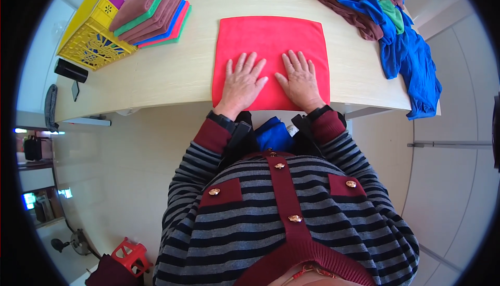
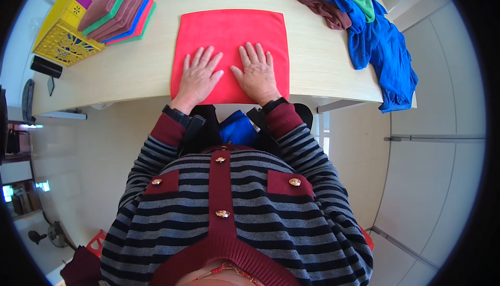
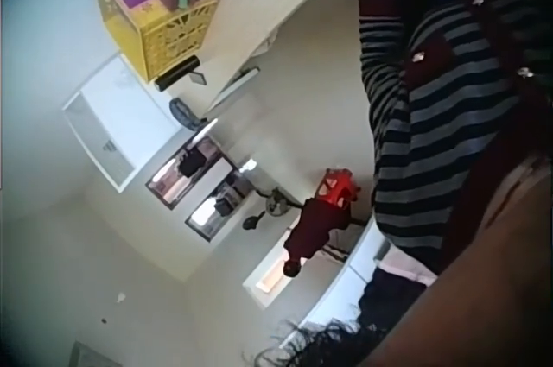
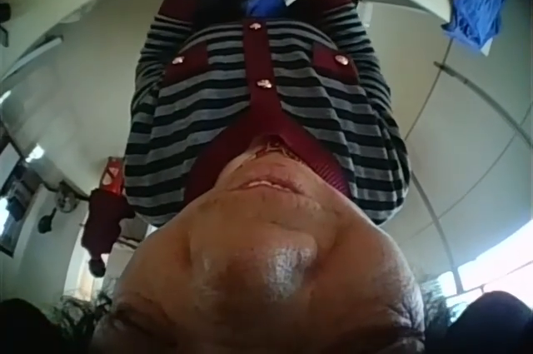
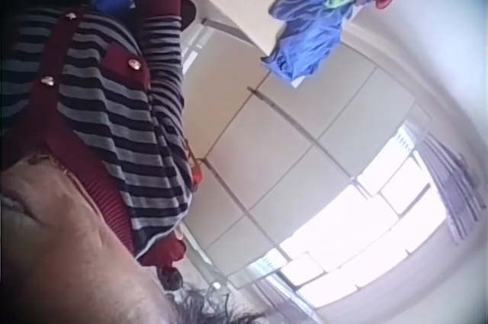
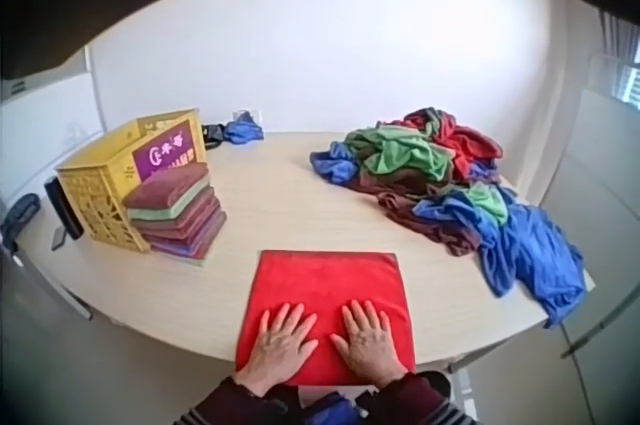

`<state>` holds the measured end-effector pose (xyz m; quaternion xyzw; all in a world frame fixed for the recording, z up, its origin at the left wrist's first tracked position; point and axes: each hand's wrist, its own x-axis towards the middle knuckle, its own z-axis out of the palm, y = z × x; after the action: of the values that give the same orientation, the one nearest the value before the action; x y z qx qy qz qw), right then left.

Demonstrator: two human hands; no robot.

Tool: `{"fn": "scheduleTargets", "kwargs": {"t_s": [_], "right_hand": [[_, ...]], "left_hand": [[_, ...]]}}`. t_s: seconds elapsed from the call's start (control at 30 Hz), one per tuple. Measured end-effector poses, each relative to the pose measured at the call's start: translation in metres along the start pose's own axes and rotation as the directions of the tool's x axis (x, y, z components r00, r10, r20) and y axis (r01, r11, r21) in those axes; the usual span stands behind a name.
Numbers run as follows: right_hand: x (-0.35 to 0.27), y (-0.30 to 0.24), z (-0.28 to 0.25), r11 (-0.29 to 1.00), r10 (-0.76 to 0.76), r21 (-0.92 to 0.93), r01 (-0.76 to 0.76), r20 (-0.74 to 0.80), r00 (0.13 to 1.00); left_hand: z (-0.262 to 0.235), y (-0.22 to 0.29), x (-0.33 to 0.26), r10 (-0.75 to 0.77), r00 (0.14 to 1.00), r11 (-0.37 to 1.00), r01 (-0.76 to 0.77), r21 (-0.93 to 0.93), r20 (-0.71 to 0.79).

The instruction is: The person finishes folding a brown cloth and places it in a yellow crate before unfolding and folding a red cloth and then a blue cloth.

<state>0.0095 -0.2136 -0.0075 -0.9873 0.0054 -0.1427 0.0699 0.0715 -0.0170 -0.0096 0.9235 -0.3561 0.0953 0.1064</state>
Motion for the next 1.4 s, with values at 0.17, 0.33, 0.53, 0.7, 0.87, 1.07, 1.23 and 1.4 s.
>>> {"fn": "scheduleTargets", "kwargs": {"t_s": [0.17,0.33,0.53,0.7,0.87,1.07,1.23,1.4], "right_hand": [[-0.008,0.041,0.002,0.993,0.085,-0.076,-0.087,-0.039,0.996],[-0.018,0.065,0.001,0.988,0.133,-0.078,-0.134,-0.021,0.991],[-0.02,0.101,-0.017,0.977,0.195,-0.111,-0.181,0.13,0.972],[0.016,0.071,-0.015,0.99,0.129,-0.059,-0.125,0.076,0.989],[0.058,-0.001,0.024,0.995,-0.09,0.046,0.087,0.071,0.993],[0.054,0.046,0.027,0.999,-0.043,-0.025,0.044,0.042,0.998],[0.054,0.093,0.022,0.991,0.1,-0.096,-0.097,0.022,0.995],[0.049,0.119,0.015,0.98,0.171,-0.116,-0.164,0.056,0.984]], "left_hand": [[0.003,-0.029,-0.004,-0.118,0.993,0.993,0.119,0.023,-0.03],[0.007,-0.052,-0.01,-0.202,0.978,0.978,0.204,0.044,-0.048],[-0.006,-0.059,-0.011,-0.32,0.946,0.946,0.316,0.078,0.045],[-0.016,-0.027,0.024,-0.243,0.97,0.97,0.243,0.026,-0.002],[0.013,-0.014,0.057,-0.067,0.997,0.997,0.066,0.044,0.034],[0.032,-0.032,0.052,-0.073,0.996,0.997,0.073,0.007,-0.046],[0.027,-0.046,0.053,-0.121,0.99,0.992,0.122,0.012,-0.069],[0.025,-0.064,0.05,-0.209,0.975,0.978,0.209,0.001,-0.07]]}}
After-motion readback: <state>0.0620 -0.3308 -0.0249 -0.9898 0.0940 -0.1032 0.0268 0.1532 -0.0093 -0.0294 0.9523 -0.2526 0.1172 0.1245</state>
